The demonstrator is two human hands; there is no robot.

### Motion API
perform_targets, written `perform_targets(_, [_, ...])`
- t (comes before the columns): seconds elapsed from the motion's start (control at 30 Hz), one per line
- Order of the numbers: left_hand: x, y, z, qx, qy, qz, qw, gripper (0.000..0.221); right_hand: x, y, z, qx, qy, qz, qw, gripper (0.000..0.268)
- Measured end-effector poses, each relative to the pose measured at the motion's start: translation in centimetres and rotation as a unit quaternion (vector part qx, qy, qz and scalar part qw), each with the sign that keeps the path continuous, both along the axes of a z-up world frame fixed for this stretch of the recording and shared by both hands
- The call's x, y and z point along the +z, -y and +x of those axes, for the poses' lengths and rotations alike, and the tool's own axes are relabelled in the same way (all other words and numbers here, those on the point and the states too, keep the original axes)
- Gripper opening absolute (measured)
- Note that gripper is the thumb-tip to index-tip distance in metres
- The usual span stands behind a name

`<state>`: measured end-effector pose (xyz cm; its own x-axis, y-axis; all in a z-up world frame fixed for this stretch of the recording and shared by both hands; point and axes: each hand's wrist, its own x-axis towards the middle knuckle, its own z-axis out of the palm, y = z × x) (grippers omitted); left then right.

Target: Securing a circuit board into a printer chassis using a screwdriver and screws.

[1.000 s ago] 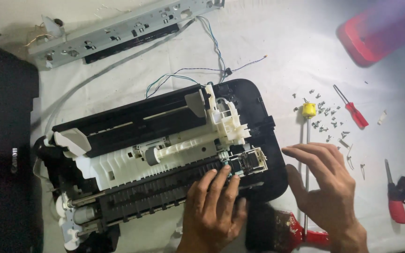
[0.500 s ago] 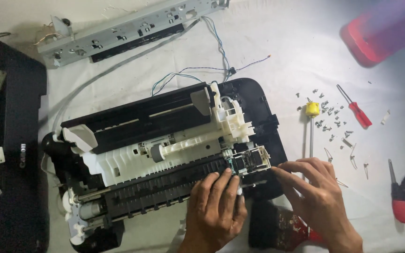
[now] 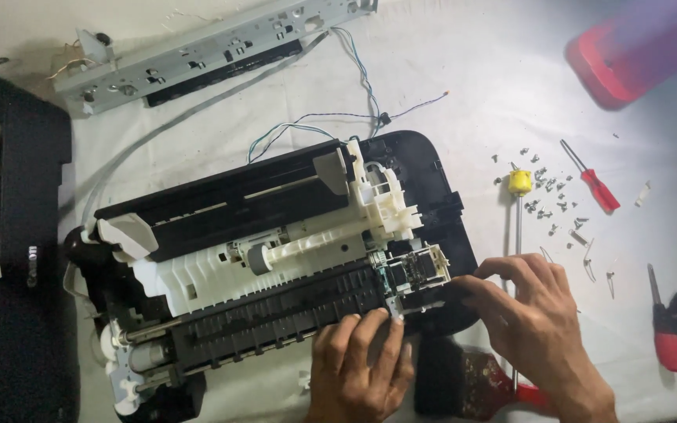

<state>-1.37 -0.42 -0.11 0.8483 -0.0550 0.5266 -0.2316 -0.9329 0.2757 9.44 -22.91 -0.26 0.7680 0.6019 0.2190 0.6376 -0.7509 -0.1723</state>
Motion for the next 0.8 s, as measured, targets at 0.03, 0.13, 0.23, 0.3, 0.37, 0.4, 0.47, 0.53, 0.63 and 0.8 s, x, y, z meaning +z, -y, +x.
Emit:
perform_targets(0.03, [-0.3, -0.1, -0.3, 0.000, -0.002, 0.000, 1.000, 0.025, -0.1, -0.1, 0.0, 0.000, -0.002, 0.000, 1.000, 0.032])
perform_targets(0.13, [-1.2, -0.2, -0.5, -0.026, -0.023, -0.017, 0.999, 0.025, -0.1, -0.4, 0.2, -0.003, -0.014, 0.030, 0.999, 0.029])
perform_targets(0.23, [-1.4, -0.3, -0.3, -0.042, 0.004, -0.011, 0.999, 0.026, 0.1, -0.7, 0.2, -0.013, -0.024, 0.045, 0.999, 0.027])
perform_targets(0.3, [-1.3, -0.2, -0.5, -0.045, 0.006, -0.009, 0.999, 0.026, 0.0, -0.8, 0.0, -0.030, -0.008, 0.049, 0.998, 0.022])
perform_targets(0.37, [-1.3, -0.2, -0.6, -0.039, 0.001, -0.004, 0.999, 0.027, -0.7, -0.6, -0.2, -0.040, -0.022, 0.051, 0.998, 0.027])
perform_targets(0.4, [-1.3, -0.2, -0.7, -0.035, -0.008, 0.000, 0.999, 0.028, -1.0, -0.5, -0.5, -0.052, -0.040, 0.052, 0.997, 0.032])
perform_targets(0.47, [-1.4, -0.2, -0.9, -0.030, -0.009, 0.003, 1.000, 0.029, -0.7, -0.6, -0.7, -0.069, -0.064, 0.044, 0.995, 0.035])
perform_targets(0.53, [-1.7, -0.2, -0.9, -0.026, -0.009, 0.005, 1.000, 0.030, -0.7, -0.3, -0.7, -0.087, -0.087, 0.035, 0.992, 0.038])
perform_targets(0.63, [-2.2, 0.1, -1.0, -0.034, 0.002, 0.004, 0.999, 0.034, -0.5, 0.3, -0.8, -0.074, -0.159, 0.070, 0.982, 0.044])
perform_targets(0.8, [-0.2, 1.8, 0.5, -0.037, -0.006, 0.047, 0.998, 0.034, 0.0, -0.1, -1.1, -0.028, -0.097, 0.113, 0.988, 0.048])
